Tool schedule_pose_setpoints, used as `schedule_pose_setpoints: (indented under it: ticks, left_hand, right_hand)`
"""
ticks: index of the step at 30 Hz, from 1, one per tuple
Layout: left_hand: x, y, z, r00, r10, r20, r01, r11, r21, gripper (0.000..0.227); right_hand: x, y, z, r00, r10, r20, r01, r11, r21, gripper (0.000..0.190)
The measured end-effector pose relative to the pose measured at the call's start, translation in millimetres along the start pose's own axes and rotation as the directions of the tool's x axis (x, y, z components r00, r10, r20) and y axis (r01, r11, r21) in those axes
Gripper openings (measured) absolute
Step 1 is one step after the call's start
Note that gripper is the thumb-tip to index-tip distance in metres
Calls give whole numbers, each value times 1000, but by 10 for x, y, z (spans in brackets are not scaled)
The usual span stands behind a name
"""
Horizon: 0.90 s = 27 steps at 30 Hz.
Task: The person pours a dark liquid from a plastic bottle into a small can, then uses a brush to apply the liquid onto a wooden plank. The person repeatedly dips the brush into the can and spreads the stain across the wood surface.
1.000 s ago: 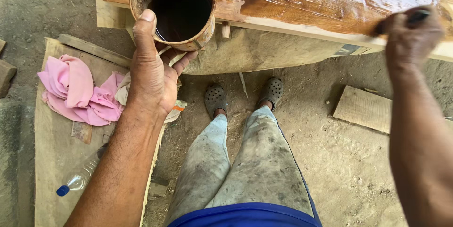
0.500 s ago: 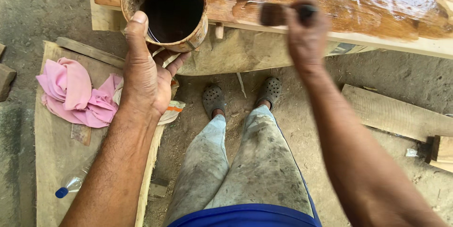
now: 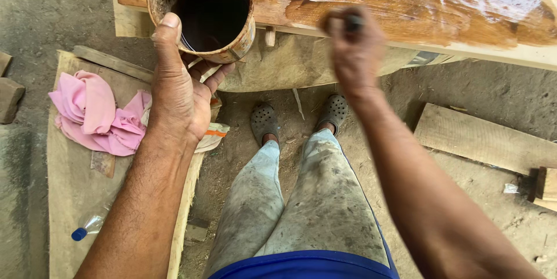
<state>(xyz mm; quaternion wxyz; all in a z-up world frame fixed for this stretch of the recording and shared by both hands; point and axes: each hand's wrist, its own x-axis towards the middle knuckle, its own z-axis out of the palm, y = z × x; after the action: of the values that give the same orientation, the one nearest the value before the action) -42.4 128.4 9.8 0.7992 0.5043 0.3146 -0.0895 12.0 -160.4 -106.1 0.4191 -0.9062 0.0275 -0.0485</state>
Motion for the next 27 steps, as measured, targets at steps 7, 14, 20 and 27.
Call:
schedule_pose_setpoints:
  ticks: [7, 14, 20, 27]
  left_hand:
    - [-44, 10, -35, 1000, 22, -6, -21, 1000, 17, 111]
    - [-59, -5, -111, 999, 18, -31, -18, 1000, -12, 110]
    - [-81, 70, -260, 999, 11, -43, -12, 1000, -17, 109]
    - [-81, 140, -389, 999, 39, -33, -38, 999, 15, 112]
  right_hand:
    - [122, 20, 257, 995, -94, -21, 96, 970, 225, 9]
    - [226, 1039, -1568, 959, 48, -280, -166, 894, -415, 8]
    - [69, 452, -256, 991, -91, -93, 70, 975, -211, 10]
    - [219, -791, 1169, 992, -89, 88, 69, 976, 209, 9]
